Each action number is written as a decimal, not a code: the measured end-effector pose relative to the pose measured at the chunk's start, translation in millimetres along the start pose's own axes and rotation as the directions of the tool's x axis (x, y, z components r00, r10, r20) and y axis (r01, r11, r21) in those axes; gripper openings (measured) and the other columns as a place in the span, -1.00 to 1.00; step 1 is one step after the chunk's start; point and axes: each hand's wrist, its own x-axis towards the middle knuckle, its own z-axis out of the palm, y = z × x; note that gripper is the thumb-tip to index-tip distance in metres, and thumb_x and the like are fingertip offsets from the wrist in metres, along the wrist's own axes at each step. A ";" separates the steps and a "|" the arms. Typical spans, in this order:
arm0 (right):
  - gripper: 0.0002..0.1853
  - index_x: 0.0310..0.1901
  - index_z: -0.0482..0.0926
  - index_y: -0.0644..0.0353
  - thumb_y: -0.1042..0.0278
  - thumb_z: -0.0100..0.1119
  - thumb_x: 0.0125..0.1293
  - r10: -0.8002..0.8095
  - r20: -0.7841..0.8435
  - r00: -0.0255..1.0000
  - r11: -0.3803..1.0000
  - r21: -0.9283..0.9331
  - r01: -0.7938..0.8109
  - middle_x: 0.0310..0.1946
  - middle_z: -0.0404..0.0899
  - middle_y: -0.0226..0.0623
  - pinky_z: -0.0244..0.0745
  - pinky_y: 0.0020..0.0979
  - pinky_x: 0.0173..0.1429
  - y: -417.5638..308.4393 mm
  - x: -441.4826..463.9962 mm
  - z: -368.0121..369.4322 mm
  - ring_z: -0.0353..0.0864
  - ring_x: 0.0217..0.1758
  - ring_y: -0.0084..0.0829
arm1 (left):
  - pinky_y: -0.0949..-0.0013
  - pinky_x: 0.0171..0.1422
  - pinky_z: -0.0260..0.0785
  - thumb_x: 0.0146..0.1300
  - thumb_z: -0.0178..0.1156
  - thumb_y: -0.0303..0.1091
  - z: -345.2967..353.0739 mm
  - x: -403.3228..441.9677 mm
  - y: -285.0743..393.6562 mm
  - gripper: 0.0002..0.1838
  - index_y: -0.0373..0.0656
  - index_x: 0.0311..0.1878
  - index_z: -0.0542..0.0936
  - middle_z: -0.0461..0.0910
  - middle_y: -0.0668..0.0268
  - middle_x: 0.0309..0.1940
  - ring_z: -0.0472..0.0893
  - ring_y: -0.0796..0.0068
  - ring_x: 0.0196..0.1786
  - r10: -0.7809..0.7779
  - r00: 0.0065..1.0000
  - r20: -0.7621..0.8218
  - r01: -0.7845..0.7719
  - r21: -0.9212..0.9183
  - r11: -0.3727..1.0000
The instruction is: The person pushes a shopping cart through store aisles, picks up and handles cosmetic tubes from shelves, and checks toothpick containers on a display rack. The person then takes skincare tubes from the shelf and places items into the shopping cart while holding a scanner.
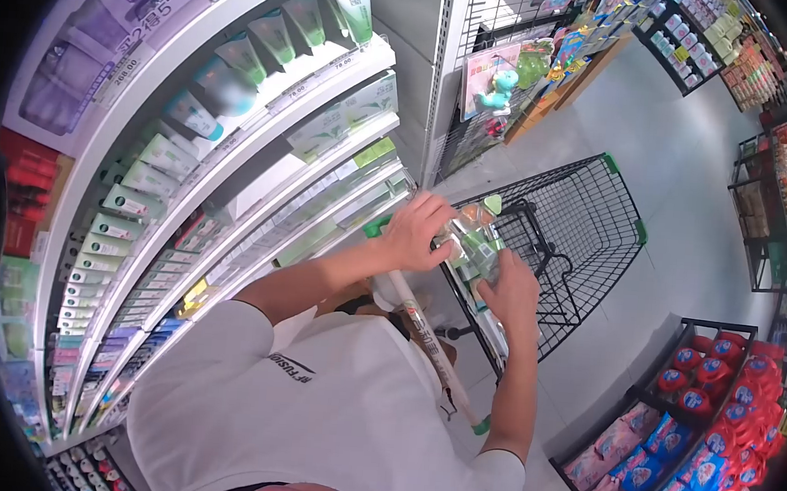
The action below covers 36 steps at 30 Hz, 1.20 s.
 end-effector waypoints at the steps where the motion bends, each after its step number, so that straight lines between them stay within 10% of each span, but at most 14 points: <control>1: -0.46 0.05 0.53 0.26 0.25 0.47 0.05 -0.091 0.019 0.996 0.995 -0.032 0.091 -0.15 0.64 -0.09 0.60 -0.01 0.02 -15.2 6.1 -12.7 0.68 -0.03 0.02 | 0.00 0.00 0.51 0.13 0.39 -0.24 -15.8 10.1 2.7 -0.62 -0.19 -0.01 0.60 0.60 0.11 -0.17 0.65 0.00 -0.05 0.005 1.000 -0.006 -0.005 -0.009 1.000; 3: -0.45 0.06 0.54 0.22 0.34 0.50 0.00 -0.146 0.044 0.988 0.986 -0.072 0.149 -0.08 0.62 -0.17 0.61 -0.09 0.07 -44.5 16.8 -32.4 0.65 0.03 -0.07 | -0.03 0.17 0.47 0.20 0.41 -0.19 -43.6 23.0 3.2 -0.48 -0.21 0.17 0.56 0.63 0.10 -0.04 0.63 0.05 0.15 0.332 0.942 0.056 -0.336 0.106 0.936; 10: -0.32 0.19 0.56 0.17 0.40 0.53 -0.06 -0.508 0.141 0.850 0.791 -0.315 0.525 -0.02 0.59 -0.26 0.56 -0.18 0.16 -135.3 70.0 -77.3 0.61 0.06 -0.21 | -0.02 0.23 0.48 0.32 0.41 -0.13 -104.7 20.5 -33.1 -0.49 -0.21 0.20 0.53 0.66 0.08 -0.05 0.68 0.01 0.09 0.055 0.856 0.513 -0.047 -0.029 0.998; 17: -0.09 0.51 0.41 0.19 0.33 0.57 0.07 -0.622 -0.399 0.674 0.780 -0.238 0.579 0.33 0.50 -0.06 0.56 -0.16 0.31 -198.9 119.6 -119.4 0.62 0.19 -0.10 | 0.17 0.05 0.51 0.25 0.47 -0.21 -186.5 59.5 -89.8 -0.61 -0.23 0.01 0.60 0.71 0.11 -0.15 0.69 0.21 -0.14 -0.263 0.965 -0.019 0.240 -0.358 0.903; 19: -0.11 0.52 0.39 0.24 0.27 0.57 0.15 -0.411 -0.594 0.691 0.822 0.085 0.563 0.35 0.49 0.03 0.61 -0.13 0.28 -196.4 130.4 -105.6 0.64 0.19 -0.05 | 0.25 0.09 0.49 0.24 0.50 -0.23 -205.4 75.2 -110.2 -0.63 -0.22 0.00 0.64 0.74 0.14 -0.12 0.66 0.32 -0.13 -0.346 0.917 -0.200 0.245 -0.402 0.882; 29: -0.38 0.35 0.53 0.30 0.27 0.47 0.30 -0.384 -0.309 0.870 0.752 0.443 0.489 0.18 0.62 -0.07 0.65 -0.22 0.09 -177.9 87.9 3.4 0.72 0.06 -0.13 | 0.17 0.03 0.55 0.23 0.51 -0.25 -228.1 131.2 -167.1 -0.65 -0.30 -0.06 0.69 0.79 0.10 -0.27 0.79 0.12 -0.18 -0.356 0.740 -0.571 0.325 -0.160 0.932; 30: -0.38 0.35 0.53 0.30 0.27 0.47 0.30 -0.375 -0.317 0.871 0.748 0.451 0.486 0.18 0.62 -0.07 0.65 -0.22 0.09 -173.8 81.9 8.8 0.72 0.06 -0.13 | 0.38 -0.04 0.57 0.32 0.50 -0.31 -225.7 135.3 -173.4 -0.64 -0.40 0.00 0.70 0.81 0.15 -0.17 0.77 0.48 -0.16 -0.361 0.732 -0.578 0.350 -0.137 0.927; 33: -0.44 0.30 0.58 0.30 0.27 0.46 0.31 -0.259 -0.271 0.927 0.782 0.505 0.366 0.07 0.67 -0.07 0.64 -0.23 0.08 -155.8 62.5 24.0 0.73 0.00 -0.12 | 0.37 -0.03 0.57 0.31 0.51 -0.29 -218.8 143.3 -187.7 -0.63 -0.42 -0.01 0.71 0.81 0.14 -0.20 0.76 0.46 -0.16 -0.275 0.737 -0.617 0.303 -0.062 0.951; 34: -0.45 0.27 0.59 0.30 0.28 0.47 0.30 -0.212 -0.260 0.942 0.787 0.526 0.322 0.03 0.68 -0.07 0.64 -0.23 0.07 -148.9 57.9 29.5 0.73 -0.01 -0.11 | 0.11 0.00 0.56 0.23 0.51 -0.24 -215.3 147.6 -189.8 -0.68 -0.32 -0.16 0.73 0.80 0.04 -0.28 0.79 0.03 -0.21 -0.260 0.714 -0.650 0.277 -0.079 0.958; 36: -0.47 0.25 0.61 0.30 0.28 0.47 0.30 -0.156 -0.251 0.955 0.783 0.558 0.275 -0.01 0.69 -0.08 0.64 -0.23 0.07 -136.2 48.1 36.5 0.73 -0.03 -0.09 | 0.11 -0.01 0.55 0.23 0.51 -0.23 -211.1 148.7 -196.0 -0.68 -0.32 -0.16 0.73 0.80 0.04 -0.29 0.78 0.03 -0.21 -0.276 0.725 -0.631 0.316 -0.051 0.947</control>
